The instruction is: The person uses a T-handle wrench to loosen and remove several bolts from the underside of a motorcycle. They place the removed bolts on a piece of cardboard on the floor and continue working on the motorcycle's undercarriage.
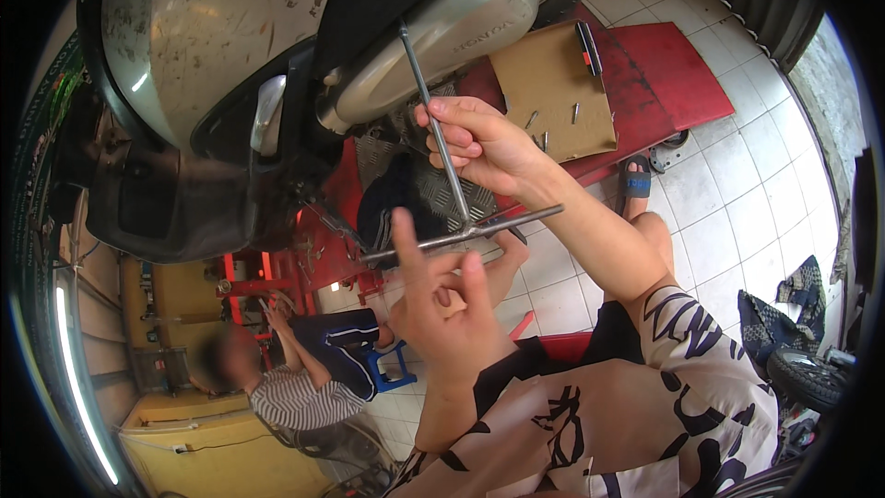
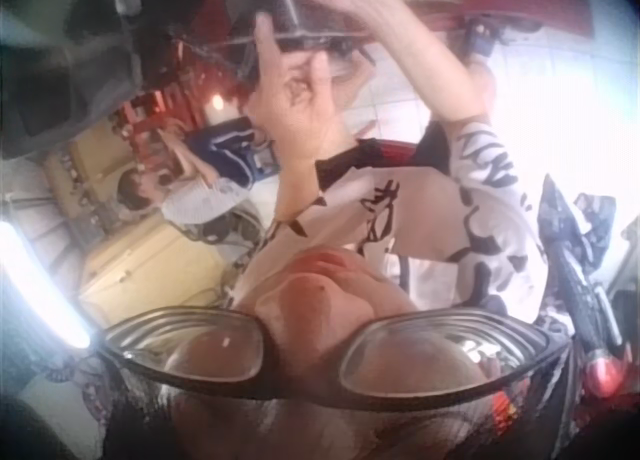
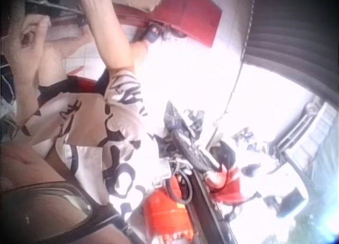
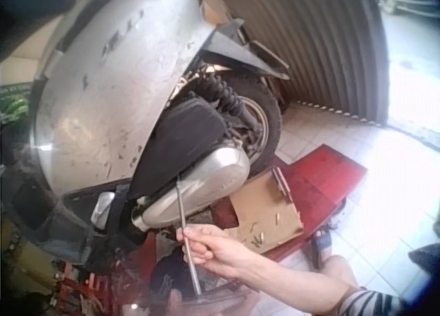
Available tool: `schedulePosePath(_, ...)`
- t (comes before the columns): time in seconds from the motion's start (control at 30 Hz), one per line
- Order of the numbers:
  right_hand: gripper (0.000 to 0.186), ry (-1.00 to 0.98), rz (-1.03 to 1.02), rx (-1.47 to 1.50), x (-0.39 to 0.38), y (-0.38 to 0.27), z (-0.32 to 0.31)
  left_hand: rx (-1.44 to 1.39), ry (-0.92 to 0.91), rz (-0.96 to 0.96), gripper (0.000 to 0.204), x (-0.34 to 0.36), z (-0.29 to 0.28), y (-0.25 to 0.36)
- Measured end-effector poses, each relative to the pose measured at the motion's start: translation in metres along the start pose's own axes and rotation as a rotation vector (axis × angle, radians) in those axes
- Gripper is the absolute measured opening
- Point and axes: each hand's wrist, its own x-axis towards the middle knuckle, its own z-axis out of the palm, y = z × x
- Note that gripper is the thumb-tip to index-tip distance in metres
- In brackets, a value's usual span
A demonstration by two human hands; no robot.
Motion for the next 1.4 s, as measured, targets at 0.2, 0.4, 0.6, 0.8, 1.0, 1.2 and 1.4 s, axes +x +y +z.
schedulePosePath(0.2, 0.022, -0.013, 0.01, 0.072, 0.002, 0.0, 0.0, 0.091, -0.116, -0.172, 0.029, -0.003, -0.005, -0.039)
schedulePosePath(0.4, 0.031, -0.361, 0.344, -0.151, -0.008, -0.01, -0.001, -0.028, -0.187, -0.308, 0.03, -0.006, 0.006, -0.035)
schedulePosePath(0.6, 0.03, -0.323, 0.276, -0.183, -0.004, -0.004, -0.009, -0.22, -0.482, -0.03, 0.039, -0.011, 0.008, -0.013)
schedulePosePath(0.8, 0.028, -0.289, 0.232, -0.019, -0.005, -0.009, -0.004, -0.294, -0.237, -0.374, 0.06, -0.02, -0.004, -0.018)
schedulePosePath(1.0, 0.029, -0.256, 0.205, -0.074, -0.004, -0.005, -0.002, -0.21, -0.47, -0.005, 0.072, -0.018, 0.007, -0.006)
schedulePosePath(1.2, 0.027, -0.215, 0.166, -0.02, -0.005, -0.012, 0.002, -0.347, -0.3, -0.31, 0.073, -0.024, 0.006, -0.013)
schedulePosePath(1.4, 0.024, -0.204, 0.156, -0.048, -0.003, -0.005, -0.006, -0.367, -0.517, -0.172, 0.08, -0.017, 0.005, 0.02)
